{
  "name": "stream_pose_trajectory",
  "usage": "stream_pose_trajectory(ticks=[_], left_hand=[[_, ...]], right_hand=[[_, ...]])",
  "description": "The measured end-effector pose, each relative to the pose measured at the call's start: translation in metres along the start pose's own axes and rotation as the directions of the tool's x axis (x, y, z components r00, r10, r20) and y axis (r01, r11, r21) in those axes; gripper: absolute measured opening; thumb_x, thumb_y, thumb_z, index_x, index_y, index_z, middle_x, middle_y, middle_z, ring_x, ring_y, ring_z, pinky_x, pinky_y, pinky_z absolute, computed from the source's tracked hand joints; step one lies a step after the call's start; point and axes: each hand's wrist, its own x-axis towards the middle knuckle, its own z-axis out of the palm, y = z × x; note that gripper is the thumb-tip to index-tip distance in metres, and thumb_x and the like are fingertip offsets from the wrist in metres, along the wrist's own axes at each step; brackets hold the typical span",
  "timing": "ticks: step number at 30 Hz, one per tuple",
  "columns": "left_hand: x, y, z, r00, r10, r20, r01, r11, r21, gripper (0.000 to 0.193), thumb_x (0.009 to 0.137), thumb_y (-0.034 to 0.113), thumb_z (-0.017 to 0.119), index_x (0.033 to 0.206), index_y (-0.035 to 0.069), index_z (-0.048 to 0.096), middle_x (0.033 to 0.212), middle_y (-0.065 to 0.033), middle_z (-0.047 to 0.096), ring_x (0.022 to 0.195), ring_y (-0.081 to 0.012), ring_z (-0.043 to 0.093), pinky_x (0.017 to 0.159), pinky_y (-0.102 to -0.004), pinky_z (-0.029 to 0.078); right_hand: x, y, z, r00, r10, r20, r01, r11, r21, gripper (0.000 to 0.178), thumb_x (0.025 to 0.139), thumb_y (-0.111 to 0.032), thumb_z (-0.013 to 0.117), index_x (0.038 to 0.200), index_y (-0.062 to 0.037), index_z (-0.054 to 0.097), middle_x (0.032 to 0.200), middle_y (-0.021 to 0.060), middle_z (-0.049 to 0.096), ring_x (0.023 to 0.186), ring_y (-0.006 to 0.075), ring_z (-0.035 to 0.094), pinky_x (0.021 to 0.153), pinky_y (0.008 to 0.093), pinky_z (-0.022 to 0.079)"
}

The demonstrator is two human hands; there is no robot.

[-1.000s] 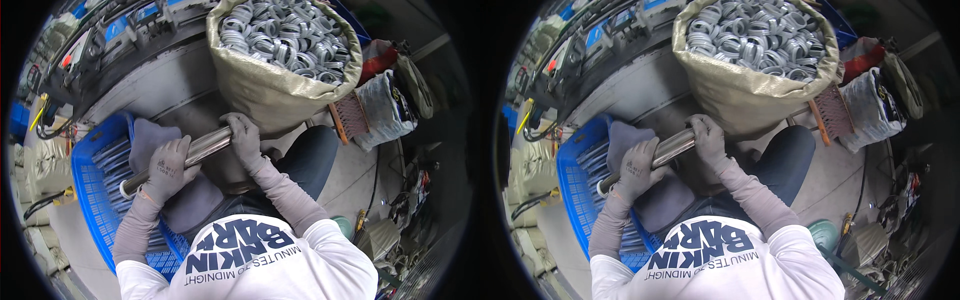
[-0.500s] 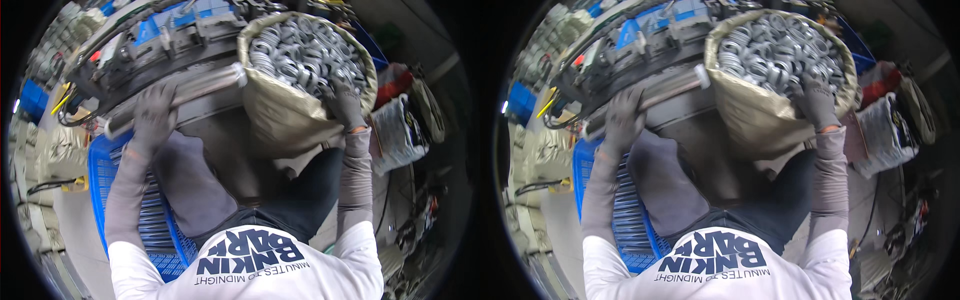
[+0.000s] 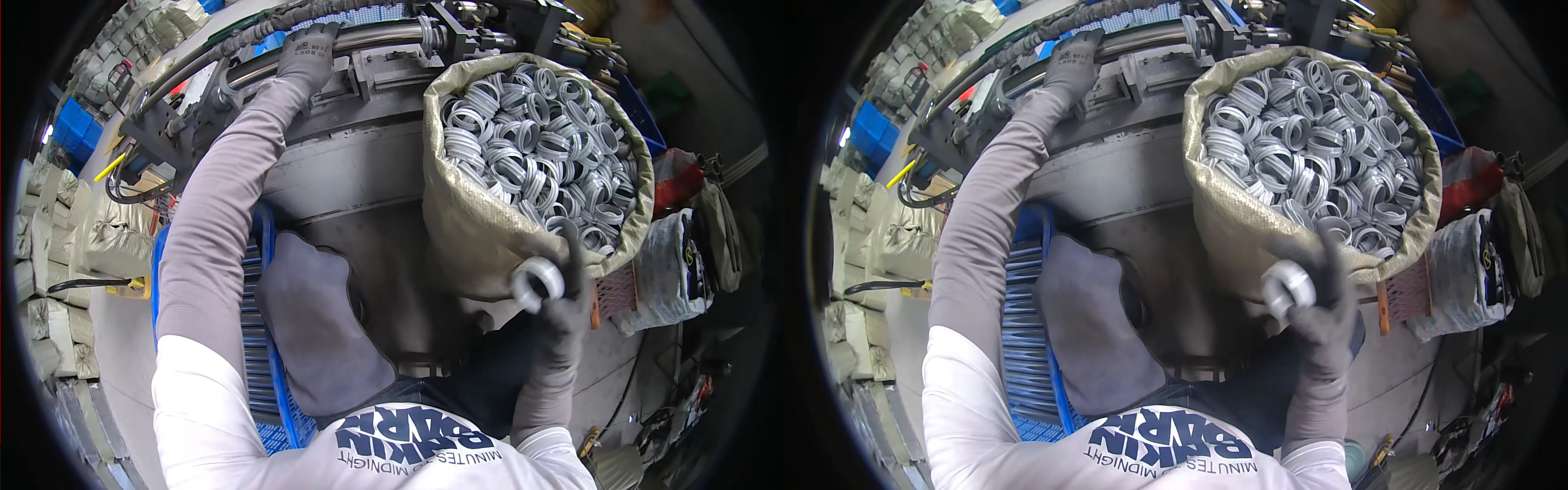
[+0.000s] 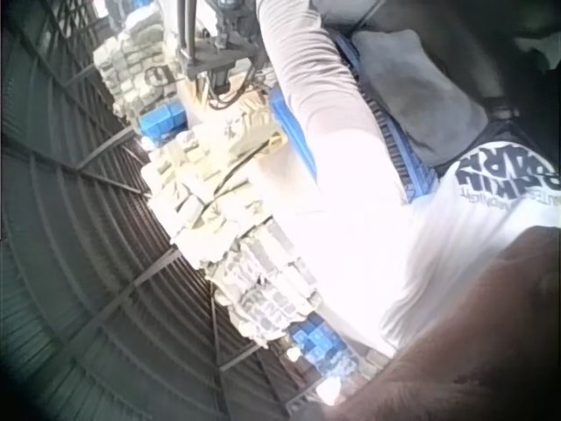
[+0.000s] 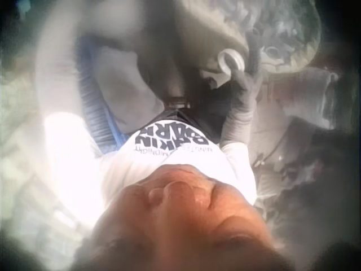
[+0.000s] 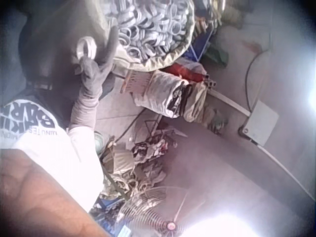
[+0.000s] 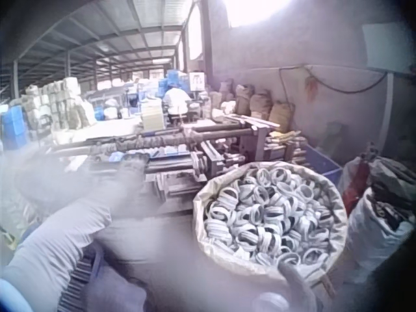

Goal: The person assembles metal pipes with circular metal caps using a machine press.

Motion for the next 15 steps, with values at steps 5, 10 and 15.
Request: stream_pose_trajectory(ticks=[5,10,15], left_hand=[[0.016,-0.011,0.054,0.997,0.03,0.073,-0.028,0.999,-0.035,0.055,0.091,0.012,0.066,0.145,0.017,0.057,0.139,-0.0133,0.067,0.133,-0.0344,0.063,0.114,-0.0536,0.046],[0.0,-0.006,0.031,0.996,0.088,0.02,-0.087,0.995,-0.059,0.066,0.087,0.016,0.075,0.15,0.009,0.055,0.143,-0.0192,0.064,0.14,-0.0394,0.055,0.116,-0.0488,0.046],[-0.157,0.005,-0.008,0.847,0.221,-0.483,-0.398,0.866,-0.303,0.052,0.096,0.018,0.069,0.146,0.006,0.06,0.137,-0.0199,0.067,0.125,-0.0417,0.062,0.108,-0.0516,0.049]], right_hand=[[0.002,0.064,-0.001,0.874,0.298,0.383,-0.249,0.953,-0.172,0.059,0.107,-0.032,0.057,0.156,0.0016,0.052,0.128,0.0158,0.072,0.105,0.0185,0.07,0.098,0.0324,0.054],[0.009,0.107,-0.007,0.901,0.366,0.235,-0.354,0.931,-0.092,0.055,0.114,-0.039,0.045,0.149,0.0021,0.056,0.121,0.0158,0.075,0.097,0.0184,0.072,0.087,0.0295,0.057],[0.017,0.112,-0.005,0.852,0.432,0.298,-0.52,0.767,0.375,0.068,0.115,-0.057,0.034,0.149,-0.0007,0.053,0.11,0.0182,0.077,0.076,0.0174,0.07,0.064,0.0255,0.055]])
